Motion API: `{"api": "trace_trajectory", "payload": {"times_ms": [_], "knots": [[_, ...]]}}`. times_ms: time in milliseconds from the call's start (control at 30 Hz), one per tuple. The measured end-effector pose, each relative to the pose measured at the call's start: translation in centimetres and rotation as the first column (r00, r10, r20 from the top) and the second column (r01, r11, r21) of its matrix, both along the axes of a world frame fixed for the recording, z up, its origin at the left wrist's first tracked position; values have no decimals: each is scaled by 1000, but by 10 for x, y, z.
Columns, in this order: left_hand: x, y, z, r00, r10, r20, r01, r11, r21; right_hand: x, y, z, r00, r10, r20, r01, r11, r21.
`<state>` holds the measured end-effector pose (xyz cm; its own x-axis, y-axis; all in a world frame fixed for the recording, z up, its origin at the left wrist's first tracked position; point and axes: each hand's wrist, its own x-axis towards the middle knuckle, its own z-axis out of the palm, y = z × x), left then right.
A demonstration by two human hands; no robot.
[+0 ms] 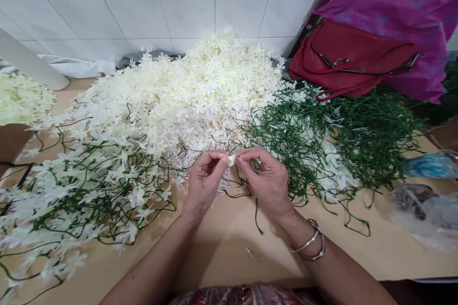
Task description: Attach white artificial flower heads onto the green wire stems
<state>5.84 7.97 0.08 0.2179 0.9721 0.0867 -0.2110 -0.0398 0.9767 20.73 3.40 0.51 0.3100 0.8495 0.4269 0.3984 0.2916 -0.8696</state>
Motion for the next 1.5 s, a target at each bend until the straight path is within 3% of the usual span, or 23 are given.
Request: {"api": "trace_trajectory", "payload": {"times_ms": [167,300,533,733,833,1000,1133,1500], "knots": [[-1,1,-1,999,44,11,-44,999,-15,3,1,0,999,22,-40,-20,999,32],[0,0,-3,1000,-1,11,1,1000,-17,0,0,4,995,60,76,-65,996,67],[1,-1,-1,998,-66,-9,66,998,3,-3,-1,4,987,-27,156,8,993,116],[0,0,0,999,-50,5,51,999,-9,-2,-1,5,973,-41,225,6,988,153],[-1,1,1,998,-38,43,39,999,-25,-2,-1,5,980,-36,197,10,992,130],[-3,1,-1,995,-65,-79,70,996,59,-3,-2,3,999,-9,38,9,1000,15],[-2,-1,-2,995,-48,-88,50,998,24,-3,-2,1,1000,10,-20,-10,1000,6],[-3,-2,-1,994,-46,-95,45,999,-9,-2,-1,8,969,6,248,-45,987,151]]}}
